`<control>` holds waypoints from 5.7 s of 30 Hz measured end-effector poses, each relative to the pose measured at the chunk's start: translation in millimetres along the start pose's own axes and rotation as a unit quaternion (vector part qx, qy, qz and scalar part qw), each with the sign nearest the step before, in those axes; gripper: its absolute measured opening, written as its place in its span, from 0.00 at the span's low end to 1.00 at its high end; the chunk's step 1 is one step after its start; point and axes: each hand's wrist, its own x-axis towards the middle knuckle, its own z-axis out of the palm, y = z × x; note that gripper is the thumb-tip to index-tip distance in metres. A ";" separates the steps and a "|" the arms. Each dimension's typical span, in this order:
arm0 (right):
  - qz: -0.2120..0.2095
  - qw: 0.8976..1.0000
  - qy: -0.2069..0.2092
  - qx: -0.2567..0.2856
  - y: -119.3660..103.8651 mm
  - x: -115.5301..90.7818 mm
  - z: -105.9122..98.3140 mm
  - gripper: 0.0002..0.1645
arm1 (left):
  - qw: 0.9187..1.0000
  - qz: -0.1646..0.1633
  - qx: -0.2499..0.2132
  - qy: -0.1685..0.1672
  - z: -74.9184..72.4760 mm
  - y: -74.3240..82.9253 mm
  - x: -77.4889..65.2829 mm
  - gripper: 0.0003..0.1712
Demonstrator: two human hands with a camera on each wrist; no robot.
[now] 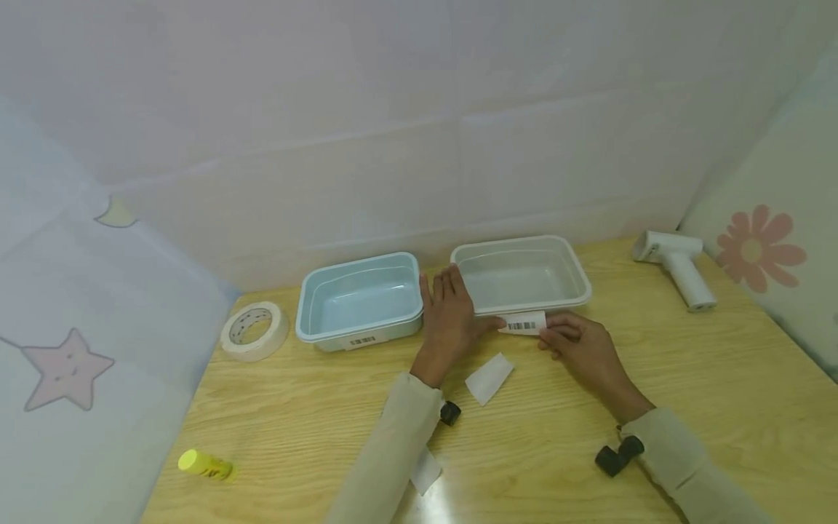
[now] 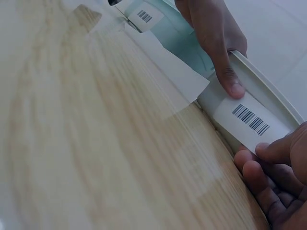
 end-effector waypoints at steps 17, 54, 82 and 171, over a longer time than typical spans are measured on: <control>0.029 0.997 0.005 -0.078 -0.2 0.7 -2.5 0.24 | 0.999 0.006 0.017 0.036 11.7 -2.9 2.5 0.79; -0.080 0.989 0.028 -0.117 -4.0 -3.3 10.0 0.16 | 0.999 0.010 0.001 0.042 9.8 -2.9 2.9 0.76; -0.124 0.964 -0.021 -0.236 -13.9 4.6 38.8 0.19 | 0.997 0.030 0.012 0.067 8.3 -3.1 0.7 0.76; -0.024 0.943 -0.120 -0.311 -16.2 13.7 -39.3 0.22 | 0.997 0.039 0.017 0.059 9.9 -4.0 3.8 0.74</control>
